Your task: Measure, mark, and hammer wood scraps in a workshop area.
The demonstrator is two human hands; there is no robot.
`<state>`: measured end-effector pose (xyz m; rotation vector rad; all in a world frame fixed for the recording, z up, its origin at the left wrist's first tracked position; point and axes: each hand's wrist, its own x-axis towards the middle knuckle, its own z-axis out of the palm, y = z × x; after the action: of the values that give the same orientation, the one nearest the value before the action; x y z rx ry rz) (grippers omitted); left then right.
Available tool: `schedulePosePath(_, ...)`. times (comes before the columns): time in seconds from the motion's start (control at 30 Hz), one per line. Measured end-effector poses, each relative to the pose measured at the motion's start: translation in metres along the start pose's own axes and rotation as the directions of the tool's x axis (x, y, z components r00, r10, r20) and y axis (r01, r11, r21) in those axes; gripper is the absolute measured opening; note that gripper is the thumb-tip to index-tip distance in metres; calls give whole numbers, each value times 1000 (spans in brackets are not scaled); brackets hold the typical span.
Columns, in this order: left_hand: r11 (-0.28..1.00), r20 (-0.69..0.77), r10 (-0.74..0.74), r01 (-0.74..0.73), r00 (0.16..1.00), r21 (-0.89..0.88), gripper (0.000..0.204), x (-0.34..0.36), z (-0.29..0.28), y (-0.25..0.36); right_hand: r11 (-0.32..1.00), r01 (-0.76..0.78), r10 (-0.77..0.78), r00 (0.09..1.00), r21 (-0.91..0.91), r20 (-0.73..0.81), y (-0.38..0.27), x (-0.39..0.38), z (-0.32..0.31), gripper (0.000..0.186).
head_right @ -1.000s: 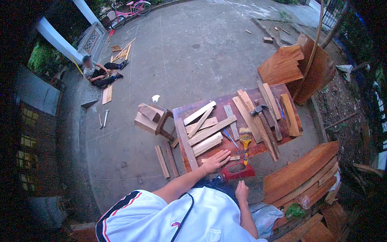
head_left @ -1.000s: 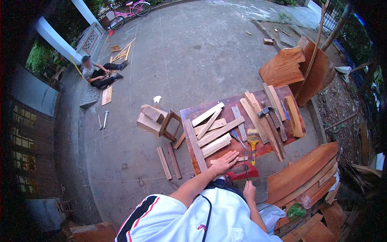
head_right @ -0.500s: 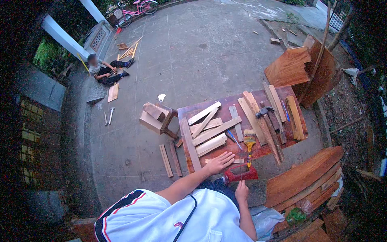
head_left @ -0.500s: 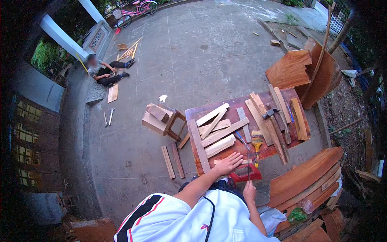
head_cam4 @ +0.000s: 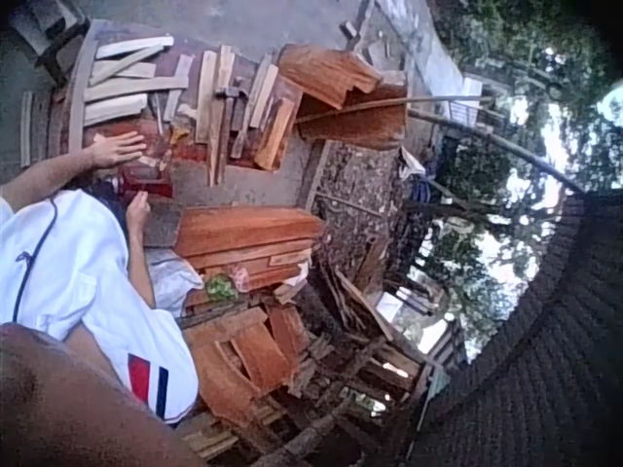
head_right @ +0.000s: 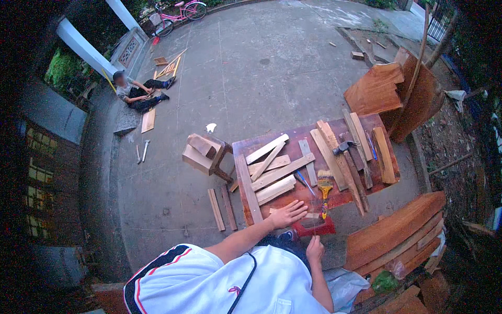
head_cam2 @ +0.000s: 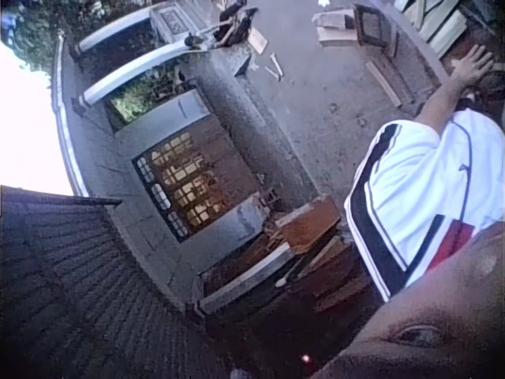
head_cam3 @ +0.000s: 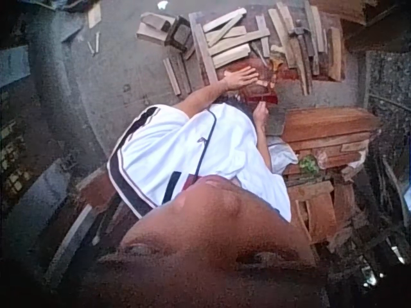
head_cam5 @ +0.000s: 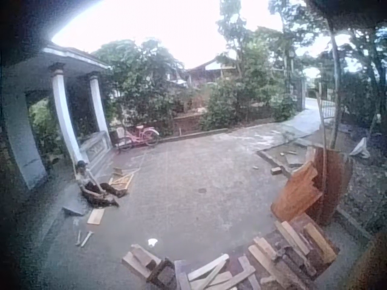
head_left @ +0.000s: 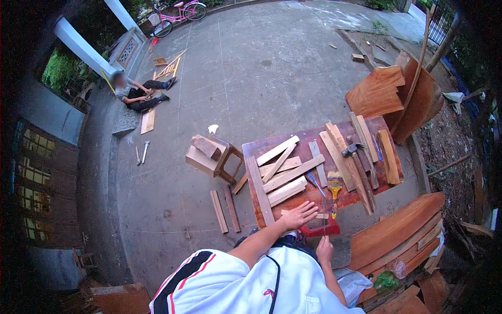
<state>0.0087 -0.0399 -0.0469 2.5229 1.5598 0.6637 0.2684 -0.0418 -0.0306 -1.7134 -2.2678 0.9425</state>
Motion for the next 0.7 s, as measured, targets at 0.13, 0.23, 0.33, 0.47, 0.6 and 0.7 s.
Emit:
schedulePosePath(0.13, 1000, 26, -25, 25, 999, -11, 57, 1, -3, -6, 1000, 4, -4, 1000, 6, -3, -4, 0, 4, 28)
schedulePosePath(0.23, 1000, 23, -2, 1, 1000, 26, 56, -1, -2, 0, 999, 51, -51, 999, -7, 10, 4, -9, 3, 28)
schedulePosePath(0.33, 999, 34, -21, 20, 999, 30, 56, 2, -5, -2, 999, 7, -6, 1000, -35, 6, -3, 1, 4, 28)
schedulePosePath(0.47, 999, 14, -27, 26, 1000, 46, 56, 3, -11, 0, 1000, -8, 8, 1000, 12, 8, -9, 2, 7, 29)
schedulePosePath(0.6, 997, 6, -21, 21, 1000, 74, 59, 2, -14, 1, 998, -1, 4, 999, 68, -38, -15, 3, 6, 34)
schedulePosePath(0.7, 994, 14, -35, 33, 999, 102, 64, 7, -13, 5, 998, -12, 16, 998, 61, -64, -18, 7, 7, 36)
